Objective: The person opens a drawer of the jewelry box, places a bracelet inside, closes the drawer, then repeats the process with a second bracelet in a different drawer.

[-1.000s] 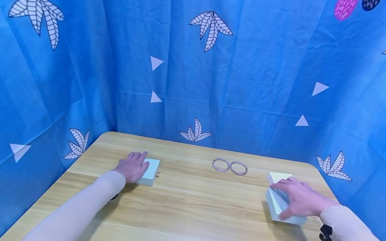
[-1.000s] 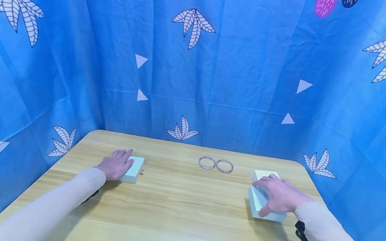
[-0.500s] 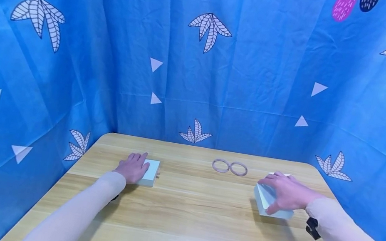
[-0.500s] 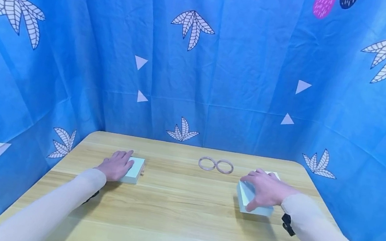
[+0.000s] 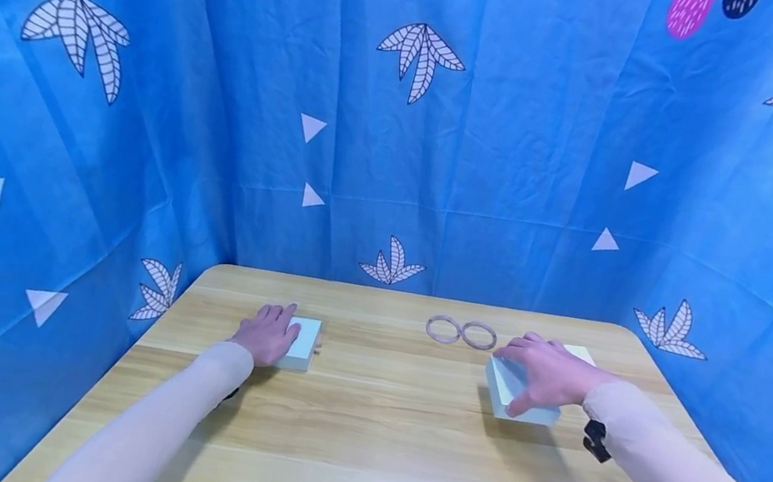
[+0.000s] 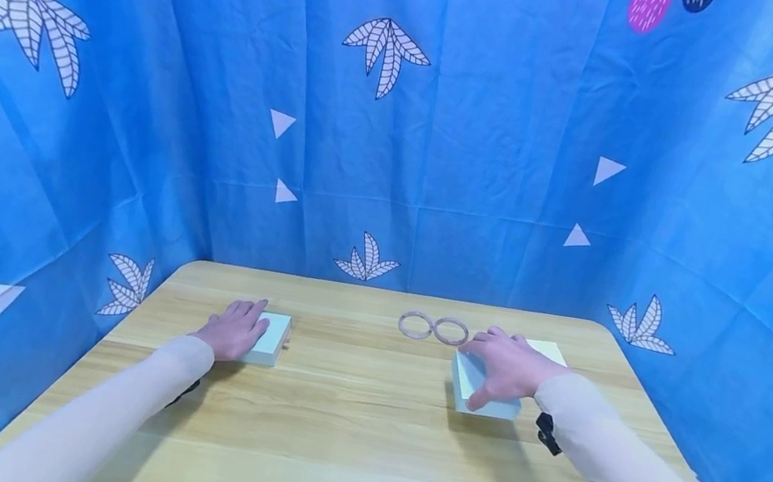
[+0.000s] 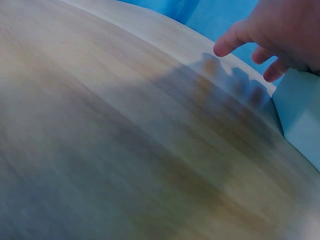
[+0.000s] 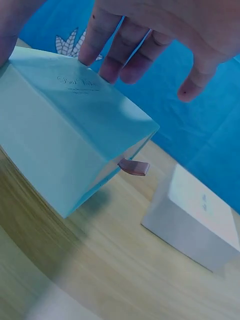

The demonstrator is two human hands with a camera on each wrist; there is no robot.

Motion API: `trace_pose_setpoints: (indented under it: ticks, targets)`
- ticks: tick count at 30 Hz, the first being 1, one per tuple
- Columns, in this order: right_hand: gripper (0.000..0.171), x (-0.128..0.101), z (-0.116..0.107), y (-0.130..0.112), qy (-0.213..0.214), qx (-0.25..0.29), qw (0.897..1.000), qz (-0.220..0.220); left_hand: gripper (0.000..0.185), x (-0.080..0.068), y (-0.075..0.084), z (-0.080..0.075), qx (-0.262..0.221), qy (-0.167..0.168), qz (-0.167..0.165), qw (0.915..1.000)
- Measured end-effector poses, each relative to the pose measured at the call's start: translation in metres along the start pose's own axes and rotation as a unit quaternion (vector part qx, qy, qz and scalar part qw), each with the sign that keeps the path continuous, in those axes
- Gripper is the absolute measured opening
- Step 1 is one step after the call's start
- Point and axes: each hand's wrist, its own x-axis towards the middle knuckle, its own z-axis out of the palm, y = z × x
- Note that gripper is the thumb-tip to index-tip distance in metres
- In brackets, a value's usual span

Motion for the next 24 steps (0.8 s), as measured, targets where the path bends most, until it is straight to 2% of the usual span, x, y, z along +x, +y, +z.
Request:
trace_pose_setpoints:
  ticks: [9,14,24]
  targets:
    - [0.081,0.023,0.003,-0.014,-0.003,0.003,1.000,-0.011,0.073,0.005,-0.007,0.004,0.003,-0.001,0.004,1.0000]
    - [0.083,0.032,0.006,-0.020,-0.010,-0.003,1.000,-0.014,0.072,0.006,-0.005,0.007,0.005,0.009,0.004,0.9999]
    - [0.084,0.054,0.010,-0.035,-0.017,-0.001,1.000,-0.019,0.070,0.001,0.000,-0.001,0.009,0.005,-0.007,0.9999]
